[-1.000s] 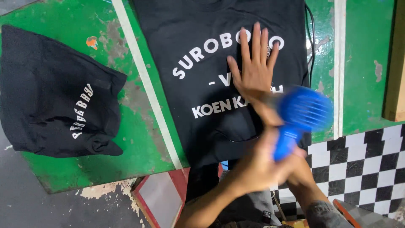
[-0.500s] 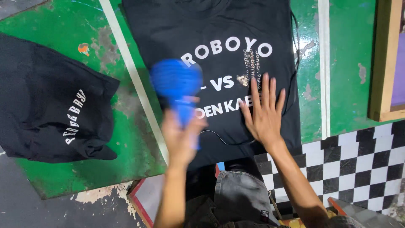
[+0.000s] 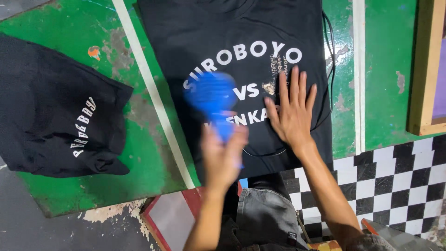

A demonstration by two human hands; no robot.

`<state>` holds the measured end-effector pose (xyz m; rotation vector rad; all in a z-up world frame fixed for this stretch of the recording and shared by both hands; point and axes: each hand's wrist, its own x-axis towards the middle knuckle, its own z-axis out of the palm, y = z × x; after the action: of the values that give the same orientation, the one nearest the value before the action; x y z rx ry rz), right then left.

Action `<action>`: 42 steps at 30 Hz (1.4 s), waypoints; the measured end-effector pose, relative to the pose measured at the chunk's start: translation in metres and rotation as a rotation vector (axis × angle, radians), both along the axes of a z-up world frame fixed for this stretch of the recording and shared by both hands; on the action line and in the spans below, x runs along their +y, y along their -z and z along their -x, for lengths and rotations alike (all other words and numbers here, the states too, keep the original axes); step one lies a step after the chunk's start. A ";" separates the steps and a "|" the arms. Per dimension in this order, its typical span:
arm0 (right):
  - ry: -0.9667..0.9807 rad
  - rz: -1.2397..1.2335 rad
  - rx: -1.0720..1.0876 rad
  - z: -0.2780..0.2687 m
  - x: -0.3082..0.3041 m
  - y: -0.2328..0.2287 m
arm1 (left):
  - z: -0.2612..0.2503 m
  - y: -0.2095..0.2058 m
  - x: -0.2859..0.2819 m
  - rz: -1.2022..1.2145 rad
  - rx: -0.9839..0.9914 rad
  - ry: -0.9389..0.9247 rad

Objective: The person uses a blue hair dryer to heat a design on a black t-shirt laid on a green table. After drying, they place a wooden screen printing frame over the design and use a squeegee to press ink onto the fabric.

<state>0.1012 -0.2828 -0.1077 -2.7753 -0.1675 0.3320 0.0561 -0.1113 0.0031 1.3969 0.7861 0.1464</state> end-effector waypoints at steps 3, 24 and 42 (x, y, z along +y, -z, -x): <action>-0.053 -0.055 -0.010 -0.043 0.008 0.015 | 0.012 -0.013 -0.064 0.181 -0.068 0.343; -0.042 0.001 0.031 0.067 -0.016 -0.025 | -0.008 0.005 0.119 -0.402 -0.071 -0.067; -0.024 -0.062 0.015 -0.073 0.055 -0.001 | 0.024 -0.065 -0.102 0.125 -0.246 0.812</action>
<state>0.1746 -0.2280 -0.1070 -2.7111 -0.2045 0.3482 0.0316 -0.2134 0.0685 1.4445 -0.0110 -0.3513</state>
